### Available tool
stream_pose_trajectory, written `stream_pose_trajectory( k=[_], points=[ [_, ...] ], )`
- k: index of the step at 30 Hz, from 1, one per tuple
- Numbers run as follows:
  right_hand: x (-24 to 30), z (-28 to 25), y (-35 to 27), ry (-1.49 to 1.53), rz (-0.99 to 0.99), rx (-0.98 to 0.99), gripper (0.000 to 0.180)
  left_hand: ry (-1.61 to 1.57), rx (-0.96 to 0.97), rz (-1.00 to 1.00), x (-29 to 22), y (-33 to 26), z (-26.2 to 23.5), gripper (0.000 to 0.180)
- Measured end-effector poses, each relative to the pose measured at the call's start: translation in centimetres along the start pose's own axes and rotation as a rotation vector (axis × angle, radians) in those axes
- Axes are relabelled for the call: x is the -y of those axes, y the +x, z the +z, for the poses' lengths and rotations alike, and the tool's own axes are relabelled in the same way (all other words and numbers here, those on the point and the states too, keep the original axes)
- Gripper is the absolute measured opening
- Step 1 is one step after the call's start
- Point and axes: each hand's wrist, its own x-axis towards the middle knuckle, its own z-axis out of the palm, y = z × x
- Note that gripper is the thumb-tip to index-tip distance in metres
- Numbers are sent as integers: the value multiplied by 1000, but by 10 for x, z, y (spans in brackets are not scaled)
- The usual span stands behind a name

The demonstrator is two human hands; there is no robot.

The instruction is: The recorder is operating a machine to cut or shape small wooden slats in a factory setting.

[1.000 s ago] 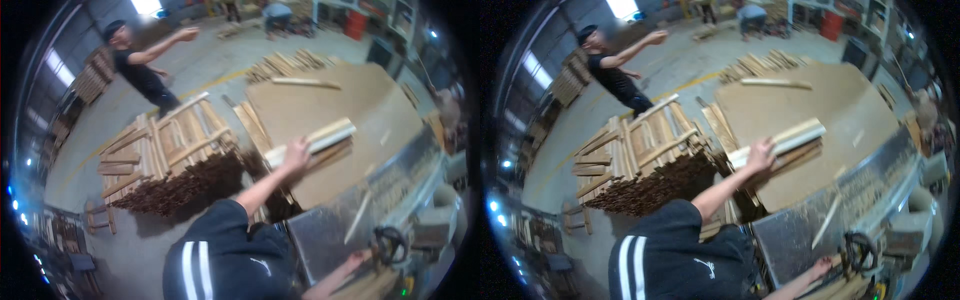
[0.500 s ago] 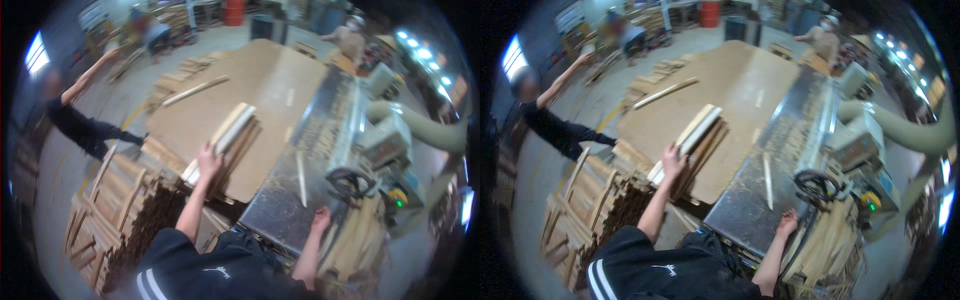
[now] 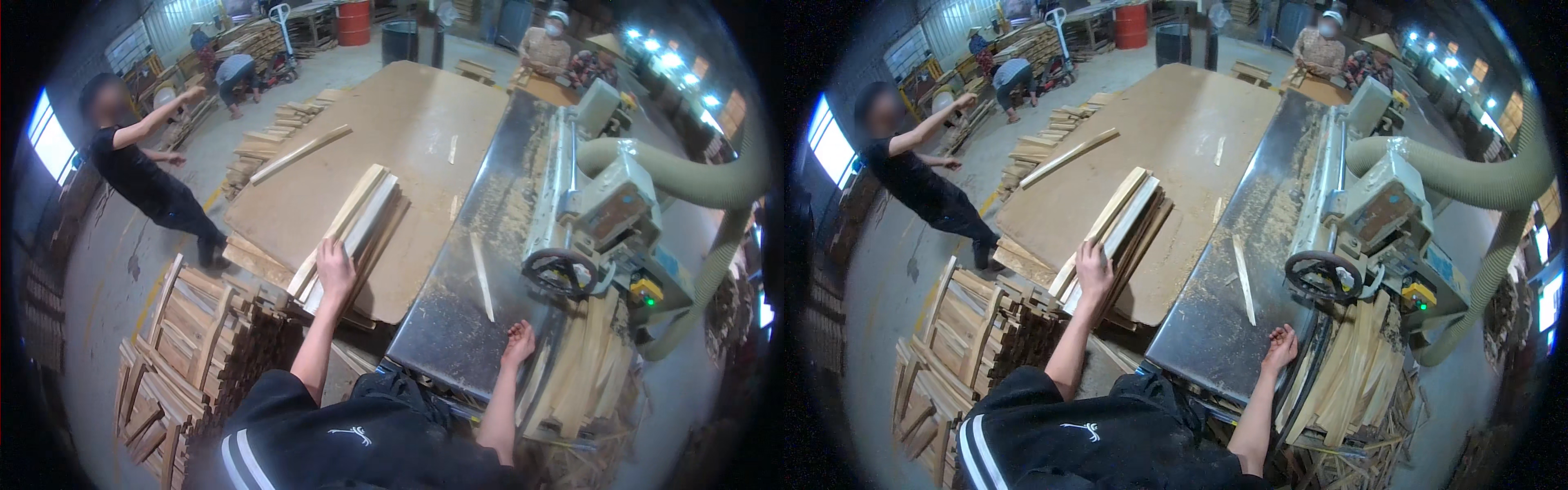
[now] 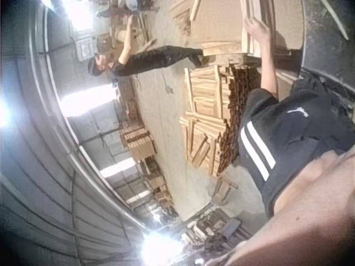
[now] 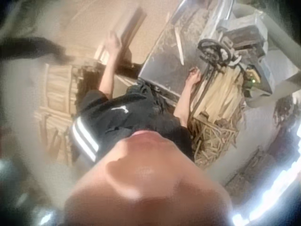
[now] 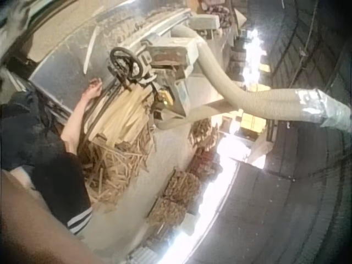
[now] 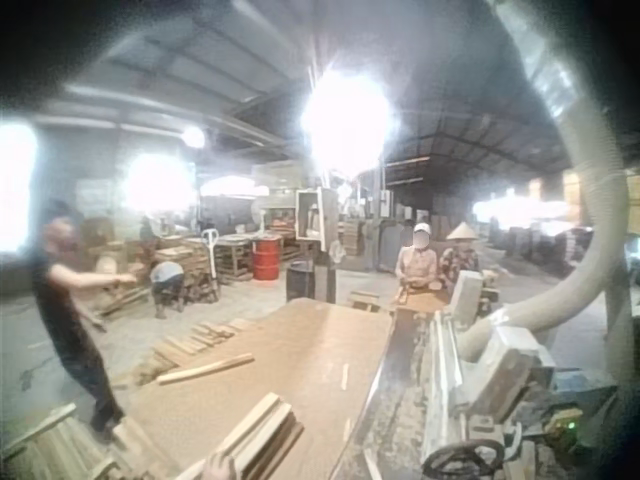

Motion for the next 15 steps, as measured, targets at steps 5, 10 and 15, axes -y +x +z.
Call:
stream_pose_trajectory(
  k=[5, 10, 15],
  points=[
    [1, 10, -6, -56, -15, 22, 32, -6, -17, -20, -6, -12, 3, 50],
    [-3, 11, -7, -66, -9, 40, 33, -25, -59, -23, -6, -13, 7, 43],
    [-2, 11, -7, -73, -34, 37, 32, -29, -62, 3, -8, -16, 10, 43]
  ],
)
